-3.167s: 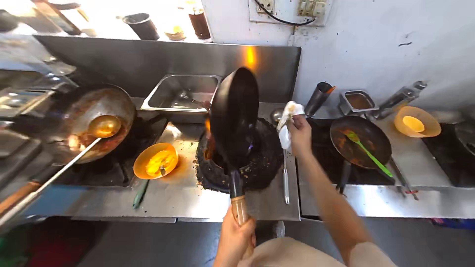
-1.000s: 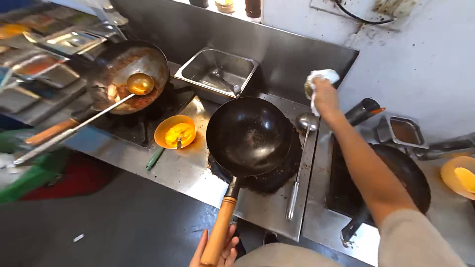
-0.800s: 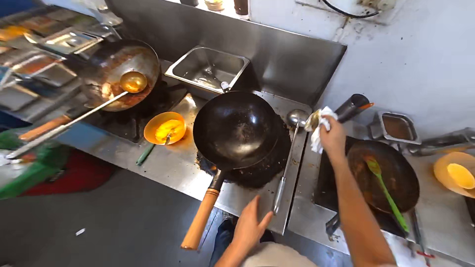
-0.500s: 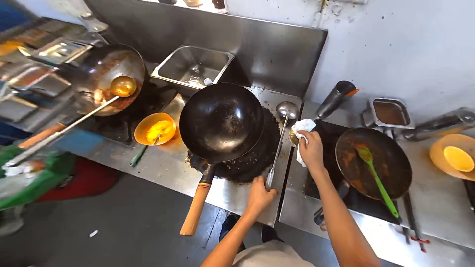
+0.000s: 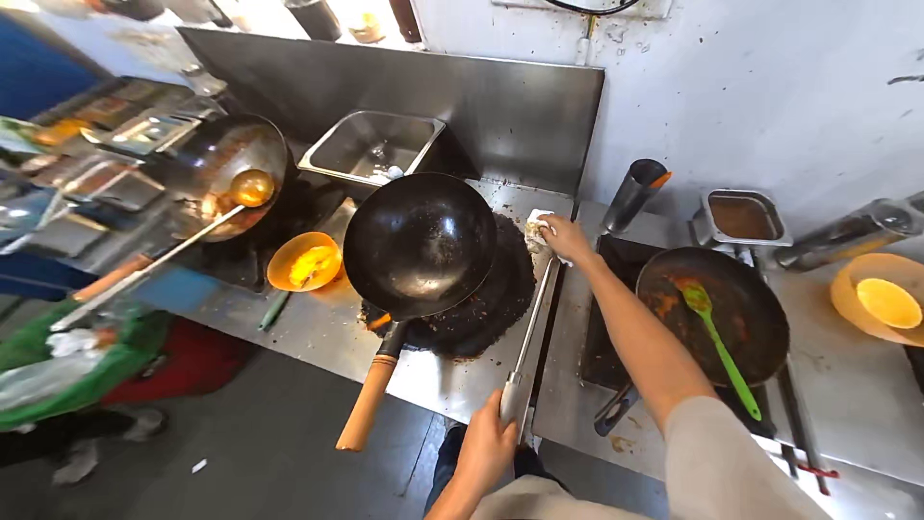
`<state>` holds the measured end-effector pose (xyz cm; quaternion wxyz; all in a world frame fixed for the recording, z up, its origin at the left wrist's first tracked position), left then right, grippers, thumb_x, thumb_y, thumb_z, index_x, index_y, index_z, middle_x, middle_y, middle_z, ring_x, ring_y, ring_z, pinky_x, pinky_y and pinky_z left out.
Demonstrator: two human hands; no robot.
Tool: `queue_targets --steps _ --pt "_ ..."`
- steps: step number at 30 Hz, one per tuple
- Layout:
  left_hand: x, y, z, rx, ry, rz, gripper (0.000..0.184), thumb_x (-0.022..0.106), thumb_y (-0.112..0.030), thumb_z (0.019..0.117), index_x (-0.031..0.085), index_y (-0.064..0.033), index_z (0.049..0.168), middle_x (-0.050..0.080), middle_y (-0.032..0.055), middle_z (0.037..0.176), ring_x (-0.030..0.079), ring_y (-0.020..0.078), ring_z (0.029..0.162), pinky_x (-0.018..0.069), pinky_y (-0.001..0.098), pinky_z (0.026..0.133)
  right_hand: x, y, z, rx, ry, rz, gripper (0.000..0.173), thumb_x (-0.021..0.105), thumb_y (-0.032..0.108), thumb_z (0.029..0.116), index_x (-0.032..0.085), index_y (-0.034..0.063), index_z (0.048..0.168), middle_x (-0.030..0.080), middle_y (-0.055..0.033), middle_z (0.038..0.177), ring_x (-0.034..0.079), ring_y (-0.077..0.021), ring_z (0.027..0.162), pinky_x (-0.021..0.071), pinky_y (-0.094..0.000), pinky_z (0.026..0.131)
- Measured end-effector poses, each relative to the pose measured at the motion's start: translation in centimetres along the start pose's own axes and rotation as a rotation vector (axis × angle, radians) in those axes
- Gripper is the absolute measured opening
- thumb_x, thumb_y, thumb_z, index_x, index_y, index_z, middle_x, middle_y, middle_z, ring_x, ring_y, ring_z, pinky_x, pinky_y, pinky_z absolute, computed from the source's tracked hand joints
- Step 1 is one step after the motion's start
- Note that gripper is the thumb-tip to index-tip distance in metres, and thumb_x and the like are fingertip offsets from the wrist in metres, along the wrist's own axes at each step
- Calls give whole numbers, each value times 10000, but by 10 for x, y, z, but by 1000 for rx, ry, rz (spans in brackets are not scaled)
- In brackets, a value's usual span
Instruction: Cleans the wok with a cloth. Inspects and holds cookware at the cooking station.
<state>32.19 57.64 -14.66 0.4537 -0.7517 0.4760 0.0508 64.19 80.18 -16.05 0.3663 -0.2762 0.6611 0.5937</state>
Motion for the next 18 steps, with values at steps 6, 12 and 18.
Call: queue_targets --steps 6,12,18 --pt "-2 9 -24 67 -61 112 370 651 -134 913 602 43 1234 673 187 791 679 331 713 560 530 708 -32 -30 -3 354 98 619 422 377 253 1118 580 -30 1358 609 -249 1319 584 -332 1209 455 -535 1029" --pt "-8 -37 33 150 29 -351 360 617 -133 907 548 -19 1242 563 61 706 534 158 495 499 345 468 21 16 -87 515 -142 1011 317 528 193 1052 617 28 1308 678 -164 1119 654 -248 974 547 -474 850" --pt "-9 -57 22 161 381 -1036 283 538 -168 951 536 -68 1216 539 -20 713 490 49 457 457 195 410 18 -49 -112 648 -573 759 283 682 253 989 749 44 1166 720 -207 1096 673 -367 1031 512 -605 915"
Point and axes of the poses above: each hand's wrist, its own z-axis towards the middle knuckle, its own x-axis out of the palm, y = z × x, the point moved 3 cm from there along z, towards the middle knuckle
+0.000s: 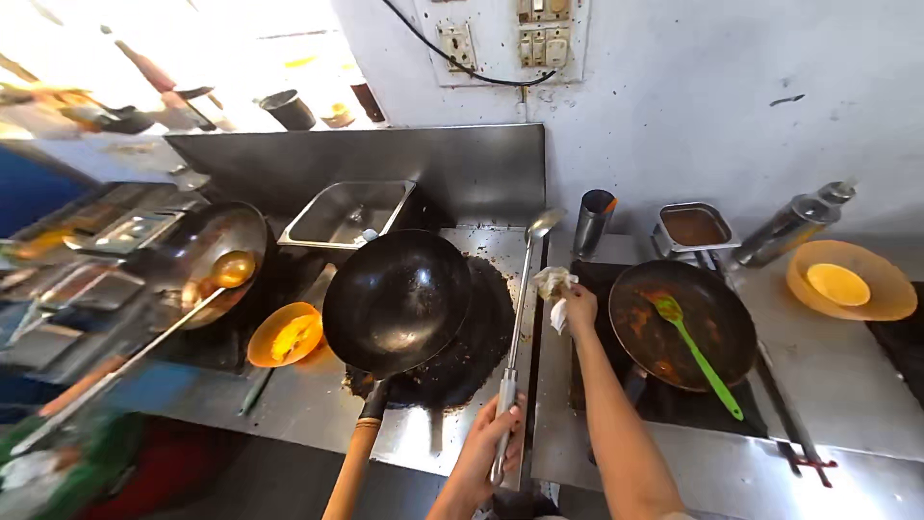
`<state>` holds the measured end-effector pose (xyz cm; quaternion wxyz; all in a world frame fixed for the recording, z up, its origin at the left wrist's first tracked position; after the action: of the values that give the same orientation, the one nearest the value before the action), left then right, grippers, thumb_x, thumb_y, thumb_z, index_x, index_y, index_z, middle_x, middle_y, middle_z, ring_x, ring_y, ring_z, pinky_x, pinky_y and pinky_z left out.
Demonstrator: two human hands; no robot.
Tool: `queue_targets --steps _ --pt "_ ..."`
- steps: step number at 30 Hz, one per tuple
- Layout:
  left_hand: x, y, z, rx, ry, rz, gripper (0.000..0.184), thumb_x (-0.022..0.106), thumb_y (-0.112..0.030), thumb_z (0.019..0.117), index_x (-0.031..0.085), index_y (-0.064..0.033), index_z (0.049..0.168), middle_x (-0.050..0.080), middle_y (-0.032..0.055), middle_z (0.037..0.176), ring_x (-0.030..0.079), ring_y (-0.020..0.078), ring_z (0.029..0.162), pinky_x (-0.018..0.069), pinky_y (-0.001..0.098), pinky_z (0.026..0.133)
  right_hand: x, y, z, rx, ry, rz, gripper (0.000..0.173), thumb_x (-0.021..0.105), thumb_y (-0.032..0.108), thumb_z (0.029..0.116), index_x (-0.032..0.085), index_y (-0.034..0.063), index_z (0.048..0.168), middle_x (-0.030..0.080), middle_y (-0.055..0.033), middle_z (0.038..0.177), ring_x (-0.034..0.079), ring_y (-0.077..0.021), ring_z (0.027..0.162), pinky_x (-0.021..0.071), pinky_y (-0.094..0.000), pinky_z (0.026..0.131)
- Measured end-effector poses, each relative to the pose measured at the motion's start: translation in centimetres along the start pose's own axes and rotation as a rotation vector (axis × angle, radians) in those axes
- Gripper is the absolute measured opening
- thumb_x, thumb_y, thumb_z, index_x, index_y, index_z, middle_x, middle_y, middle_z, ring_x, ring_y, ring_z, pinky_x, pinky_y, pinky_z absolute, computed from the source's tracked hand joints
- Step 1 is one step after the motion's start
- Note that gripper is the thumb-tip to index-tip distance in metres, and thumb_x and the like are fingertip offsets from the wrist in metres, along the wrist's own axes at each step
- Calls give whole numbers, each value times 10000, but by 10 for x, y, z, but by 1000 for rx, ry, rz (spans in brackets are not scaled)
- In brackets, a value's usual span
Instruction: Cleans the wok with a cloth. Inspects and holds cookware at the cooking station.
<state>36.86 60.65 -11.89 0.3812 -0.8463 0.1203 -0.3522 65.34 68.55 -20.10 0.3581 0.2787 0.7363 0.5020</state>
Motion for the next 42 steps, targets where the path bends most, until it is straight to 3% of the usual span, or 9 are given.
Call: queue_targets --steps 4,9,17,25,29,33,36,39,42 --pt "-11 12 -21 -54 8 -205 296 448 -156 1001 482 -80 1285 526 -42 672 496 20 420 462 165 372 -21 13 15 -91 -43 -19 279 591 141 1015 716 -12 1212 683 -263 1174 642 -395 1121 493 -587 979" --pt "-20 4 -54 -141 182 -606 378 634 -149 952 535 -69 1308 616 1 744 591 57 482 520 176 426 16 57 10 -420 84 -252 279 641 81 962 720 12 1221 627 -252 1282 605 -388 1208 502 -532 1031" --pt "-2 -5 -58 -287 68 -698 311 308 -317 1108 494 -122 1262 548 -33 707 501 5 430 446 123 386 134 48 33 -1365 612 -658 190 609 -33 946 744 23 1067 721 -165 1160 638 -360 1192 513 -498 1026" --pt "-13 19 -55 -309 68 -536 257 319 -271 1108 487 -144 1255 499 -51 647 467 1 411 422 130 374 128 40 34 -654 875 -1002 218 653 32 919 726 -19 1118 687 -267 1149 643 -450 1125 492 -646 967" --pt "-10 33 -47 -355 47 -358 277 311 -224 1112 470 -120 1314 474 -53 627 453 8 423 415 141 386 114 41 29 -111 896 -156 245 462 17 1042 610 -67 1219 658 -165 1098 634 -218 977 536 -402 886" --pt "-7 26 -49 -396 68 -374 298 294 -234 1119 464 -125 1337 489 -52 657 444 -2 423 401 126 379 78 54 42 179 342 631 232 448 130 1064 544 25 1247 623 -69 984 617 -138 818 553 -320 741" --pt "-5 24 -51 -430 103 -460 300 287 -266 1125 462 -127 1324 518 -33 708 458 2 430 409 122 378 41 51 57 5 -4 172 285 607 132 996 621 -68 1198 673 -209 1074 671 -282 953 562 -456 871" --pt "-2 14 -52 -437 118 -536 340 264 -289 1129 449 -118 1357 538 -12 759 481 14 445 425 126 383 27 74 38 -238 147 -636 273 646 151 947 702 -10 1161 666 -260 1198 656 -440 1104 528 -642 911" --pt "1 9 -52 -429 88 -547 394 222 -320 1130 447 -113 1379 530 -16 738 463 13 431 408 126 373 34 83 16 -187 312 -1019 218 624 91 956 692 -42 1114 643 -302 1206 645 -482 1104 537 -649 863"
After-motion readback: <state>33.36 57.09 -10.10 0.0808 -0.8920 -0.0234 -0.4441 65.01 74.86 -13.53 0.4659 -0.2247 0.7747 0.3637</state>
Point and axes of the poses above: each hand's wrist, its own z-axis towards the middle knuckle, its own x-axis out of the palm, y = z × x, the point moved 3 cm from there along z, towards the middle knuckle
